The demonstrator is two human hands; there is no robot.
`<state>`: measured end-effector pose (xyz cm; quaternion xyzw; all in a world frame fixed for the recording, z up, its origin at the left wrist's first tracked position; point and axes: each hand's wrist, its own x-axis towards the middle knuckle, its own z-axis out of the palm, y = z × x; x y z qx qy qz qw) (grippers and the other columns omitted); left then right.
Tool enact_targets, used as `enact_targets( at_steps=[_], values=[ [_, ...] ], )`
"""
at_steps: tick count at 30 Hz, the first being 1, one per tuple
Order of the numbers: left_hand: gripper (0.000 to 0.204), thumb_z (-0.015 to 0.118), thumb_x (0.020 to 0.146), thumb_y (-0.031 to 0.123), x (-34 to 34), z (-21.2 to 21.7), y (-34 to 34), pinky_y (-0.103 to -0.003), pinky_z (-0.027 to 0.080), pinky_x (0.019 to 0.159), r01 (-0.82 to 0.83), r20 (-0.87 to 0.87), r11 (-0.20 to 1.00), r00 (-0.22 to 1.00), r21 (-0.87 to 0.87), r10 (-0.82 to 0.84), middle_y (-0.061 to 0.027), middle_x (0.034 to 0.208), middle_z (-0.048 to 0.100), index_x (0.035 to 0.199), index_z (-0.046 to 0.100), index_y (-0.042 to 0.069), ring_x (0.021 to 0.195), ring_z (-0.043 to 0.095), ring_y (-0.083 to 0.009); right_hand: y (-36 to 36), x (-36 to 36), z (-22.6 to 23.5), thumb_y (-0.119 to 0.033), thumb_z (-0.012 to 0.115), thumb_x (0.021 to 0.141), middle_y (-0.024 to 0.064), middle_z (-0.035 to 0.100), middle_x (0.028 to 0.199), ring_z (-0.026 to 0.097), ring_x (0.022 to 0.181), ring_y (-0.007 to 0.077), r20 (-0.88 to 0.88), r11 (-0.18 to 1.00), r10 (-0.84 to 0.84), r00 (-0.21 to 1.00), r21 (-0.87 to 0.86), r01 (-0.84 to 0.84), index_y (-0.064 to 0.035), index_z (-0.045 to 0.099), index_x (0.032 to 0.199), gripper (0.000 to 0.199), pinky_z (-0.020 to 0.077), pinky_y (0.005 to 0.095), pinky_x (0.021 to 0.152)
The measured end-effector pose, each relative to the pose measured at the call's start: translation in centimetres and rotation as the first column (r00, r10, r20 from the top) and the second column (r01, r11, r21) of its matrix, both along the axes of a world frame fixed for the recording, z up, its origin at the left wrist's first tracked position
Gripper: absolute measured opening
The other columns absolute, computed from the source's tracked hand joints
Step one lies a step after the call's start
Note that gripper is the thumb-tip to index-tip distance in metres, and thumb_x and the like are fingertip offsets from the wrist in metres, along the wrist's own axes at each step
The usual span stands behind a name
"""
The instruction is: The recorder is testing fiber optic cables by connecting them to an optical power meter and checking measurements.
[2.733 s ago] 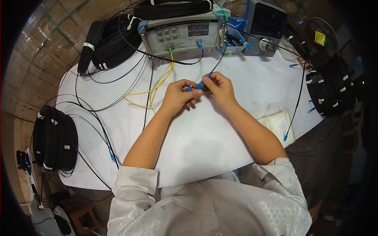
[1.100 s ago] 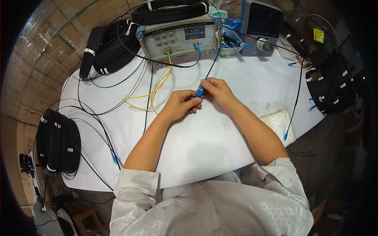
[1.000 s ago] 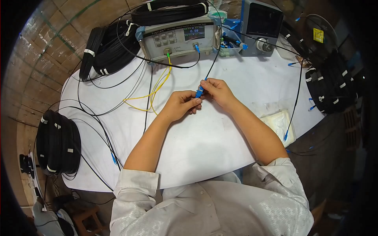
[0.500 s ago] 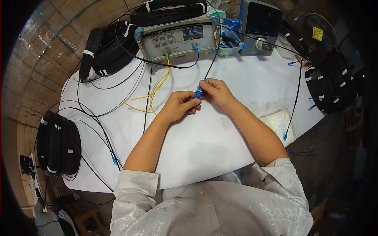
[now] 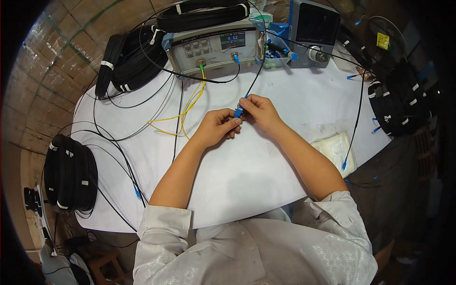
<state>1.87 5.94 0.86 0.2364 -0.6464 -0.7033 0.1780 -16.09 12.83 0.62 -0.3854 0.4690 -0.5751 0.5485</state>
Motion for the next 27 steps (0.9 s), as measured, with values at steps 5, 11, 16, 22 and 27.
enact_targets(
  at_steps=[5,11,16,22,27],
  values=[
    [0.025,0.062,0.096,0.022,-0.1,0.1,-0.1,-0.022,0.042,0.049,-0.045,0.024,0.998,0.999,-0.042,0.046,-0.0021,0.066,0.059,0.095,0.065,-0.002,0.053,0.052,-0.0072,0.2,0.8,-0.1,-0.026,0.062,0.096,0.0015,0.062,0.078,0.058,0.072,0.0070,-0.009,0.993,-0.094,0.996,-0.068,0.093,-0.0029,0.062,0.086,0.025,0.0495,0.0224,0.065],
    [0.030,0.058,0.098,0.027,-0.2,0.1,0.0,-0.022,0.040,0.047,-0.061,0.042,0.996,0.997,-0.062,0.064,-0.0016,0.063,0.057,0.090,0.063,-0.001,0.050,0.050,-0.0075,0.3,1.2,-0.8,-0.021,0.068,0.091,0.0012,0.064,0.076,0.057,0.069,0.0069,-0.186,0.962,-0.216,0.959,-0.209,0.176,-0.0023,0.063,0.084,0.021,0.0460,0.0225,0.061],
    [0.027,0.057,0.099,0.024,-0.3,0.0,-0.1,-0.023,0.041,0.047,-0.036,0.035,0.999,0.999,-0.027,0.037,-0.0012,0.066,0.057,0.107,0.061,-0.002,0.049,0.049,-0.0071,0.3,1.5,-0.5,-0.014,0.074,0.084,0.0033,0.061,0.078,0.057,0.067,0.0090,-0.400,0.890,-0.371,0.838,-0.411,0.198,0.0003,0.062,0.080,0.020,0.0457,0.0241,0.060],
    [0.025,0.057,0.098,0.023,-0.2,0.4,0.0,-0.022,0.040,0.047,-0.047,0.035,0.998,0.998,-0.038,0.048,-0.0009,0.064,0.057,0.104,0.061,0.000,0.049,0.049,-0.0066,0.4,1.4,-0.2,-0.013,0.073,0.085,0.0041,0.061,0.078,0.057,0.067,0.0103,-0.451,0.874,-0.397,0.800,-0.452,0.179,0.0010,0.062,0.079,0.019,0.0471,0.0251,0.061],
    [0.023,0.062,0.096,0.022,0.1,0.3,0.1,-0.021,0.042,0.049,-0.020,-0.003,1.000,1.000,-0.012,0.020,-0.0007,0.066,0.059,0.098,0.066,-0.001,0.053,0.052,-0.0065,0.1,0.6,-0.2,-0.029,0.062,0.096,0.0002,0.061,0.073,0.053,0.065,0.0058,-0.183,0.984,-0.140,0.973,-0.137,0.116,-0.0020,0.064,0.083,0.030,0.0420,0.0220,0.058]
  ],
)
